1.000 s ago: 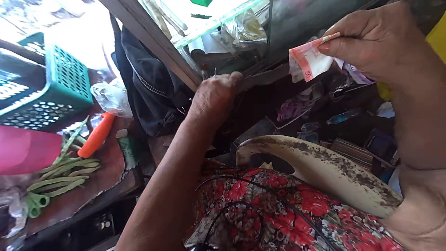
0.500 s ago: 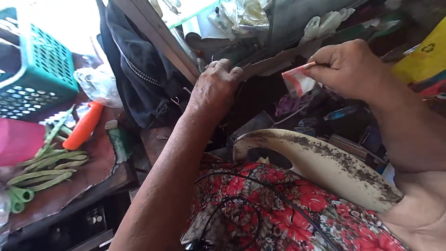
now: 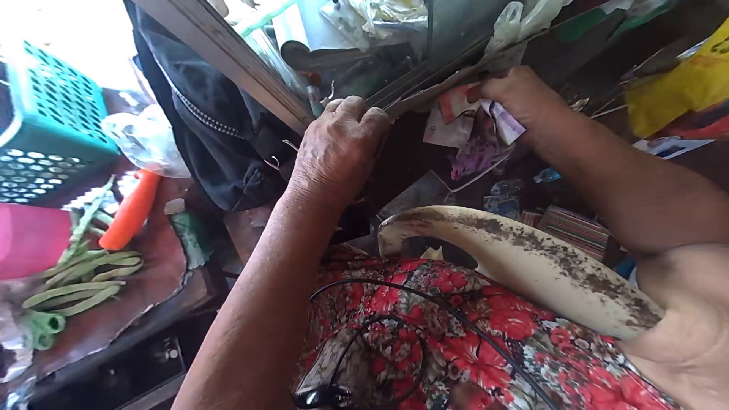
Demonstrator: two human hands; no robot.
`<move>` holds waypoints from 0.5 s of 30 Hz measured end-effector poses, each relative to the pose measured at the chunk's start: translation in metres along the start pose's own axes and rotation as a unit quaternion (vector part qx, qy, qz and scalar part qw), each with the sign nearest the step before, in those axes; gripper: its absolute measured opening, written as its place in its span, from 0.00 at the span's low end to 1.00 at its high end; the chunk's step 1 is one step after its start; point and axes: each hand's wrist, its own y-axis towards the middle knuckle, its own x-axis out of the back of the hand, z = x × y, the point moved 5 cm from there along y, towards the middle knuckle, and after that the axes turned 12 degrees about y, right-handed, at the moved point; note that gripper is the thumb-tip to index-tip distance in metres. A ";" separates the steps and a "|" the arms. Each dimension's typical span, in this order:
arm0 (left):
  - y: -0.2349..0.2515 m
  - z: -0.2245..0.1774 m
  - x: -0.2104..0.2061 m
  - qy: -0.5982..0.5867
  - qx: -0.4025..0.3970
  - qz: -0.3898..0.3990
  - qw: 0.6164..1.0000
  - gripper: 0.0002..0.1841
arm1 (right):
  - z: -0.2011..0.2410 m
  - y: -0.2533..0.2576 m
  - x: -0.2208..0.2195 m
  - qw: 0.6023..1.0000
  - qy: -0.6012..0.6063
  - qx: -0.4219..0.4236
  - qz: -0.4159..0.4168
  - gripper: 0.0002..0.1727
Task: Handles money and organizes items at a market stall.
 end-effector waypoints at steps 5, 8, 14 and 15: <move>-0.002 -0.004 0.000 0.007 -0.001 0.002 1.000 0.09 | 0.008 0.003 -0.003 0.999 0.025 0.022 -0.011 0.02; -0.001 -0.008 -0.001 0.026 0.018 0.023 0.999 0.10 | 0.015 0.011 -0.006 0.999 0.003 0.051 -0.017 0.03; -0.016 -0.037 -0.014 0.090 -0.015 -0.010 0.996 0.09 | 0.037 0.020 -0.002 0.986 -0.140 0.090 0.021 0.05; -0.017 -0.040 -0.023 0.082 -0.018 0.019 0.996 0.09 | 0.040 0.022 -0.001 0.984 -0.153 0.083 0.028 0.05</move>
